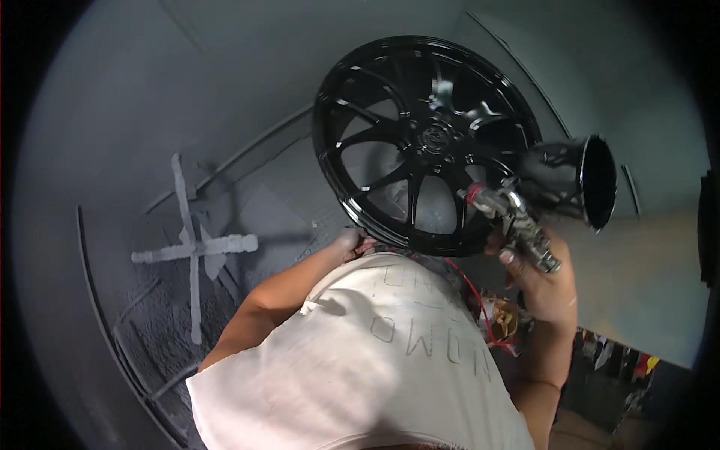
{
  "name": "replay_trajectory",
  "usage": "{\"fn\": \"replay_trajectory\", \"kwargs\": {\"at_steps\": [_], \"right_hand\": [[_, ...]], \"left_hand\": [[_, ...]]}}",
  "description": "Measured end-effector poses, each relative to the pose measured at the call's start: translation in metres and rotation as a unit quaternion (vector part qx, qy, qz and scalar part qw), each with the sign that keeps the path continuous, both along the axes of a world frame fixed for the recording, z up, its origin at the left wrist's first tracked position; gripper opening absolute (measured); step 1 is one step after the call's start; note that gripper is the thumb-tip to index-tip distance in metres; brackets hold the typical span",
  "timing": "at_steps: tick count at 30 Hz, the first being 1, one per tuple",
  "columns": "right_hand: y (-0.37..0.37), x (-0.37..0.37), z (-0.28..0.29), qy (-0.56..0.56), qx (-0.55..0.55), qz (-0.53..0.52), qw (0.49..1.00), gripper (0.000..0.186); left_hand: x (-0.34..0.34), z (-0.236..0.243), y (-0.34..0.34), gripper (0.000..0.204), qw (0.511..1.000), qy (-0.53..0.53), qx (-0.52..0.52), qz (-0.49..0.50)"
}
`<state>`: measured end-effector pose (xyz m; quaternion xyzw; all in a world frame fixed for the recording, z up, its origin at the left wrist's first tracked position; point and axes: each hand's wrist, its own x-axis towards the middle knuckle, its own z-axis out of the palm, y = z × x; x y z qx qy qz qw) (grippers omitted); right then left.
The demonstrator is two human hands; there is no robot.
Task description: The person spray paints a black car wheel mounted on a stand. They use a spray gun to apply black paint to the wheel's surface, moving the gun in sweeping motions to cover the spokes and rim.
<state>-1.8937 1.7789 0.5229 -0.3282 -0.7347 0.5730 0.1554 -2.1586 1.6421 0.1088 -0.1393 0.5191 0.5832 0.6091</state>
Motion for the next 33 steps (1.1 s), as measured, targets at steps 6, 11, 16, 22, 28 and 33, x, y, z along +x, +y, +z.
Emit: {"fn": "replay_trajectory", "kwargs": {"at_steps": [6, 11, 16, 22, 28, 33], "right_hand": [[0.030, -0.025, 0.029, -0.064, 0.055, -0.058, 0.995, 0.054], [0.055, -0.027, 0.020, -0.053, 0.163, -0.085, 0.982, 0.036], [0.057, -0.026, 0.030, -0.183, 0.109, -0.075, 0.974, 0.034], [0.047, -0.034, 0.039, -0.165, 0.070, -0.042, 0.983, 0.032], [0.055, -0.053, 0.047, -0.158, 0.131, -0.015, 0.979, 0.027], [0.071, -0.051, 0.045, -0.147, 0.146, -0.037, 0.978, 0.025]], "left_hand": [[-0.061, -0.017, 0.001, 0.023, 0.996, 0.063, -0.042, 0.047], [-0.166, -0.029, 0.029, 0.024, 0.979, 0.196, 0.005, 0.050], [-0.193, -0.060, 0.016, 0.024, 0.969, 0.240, 0.057, 0.003], [-0.054, -0.020, 0.009, 0.021, 0.975, 0.218, -0.010, 0.045], [-0.010, -0.026, -0.018, 0.019, 0.857, 0.289, 0.049, -0.424], [-0.004, -0.017, -0.015, 0.033, 0.820, 0.285, 0.076, -0.491]]}}
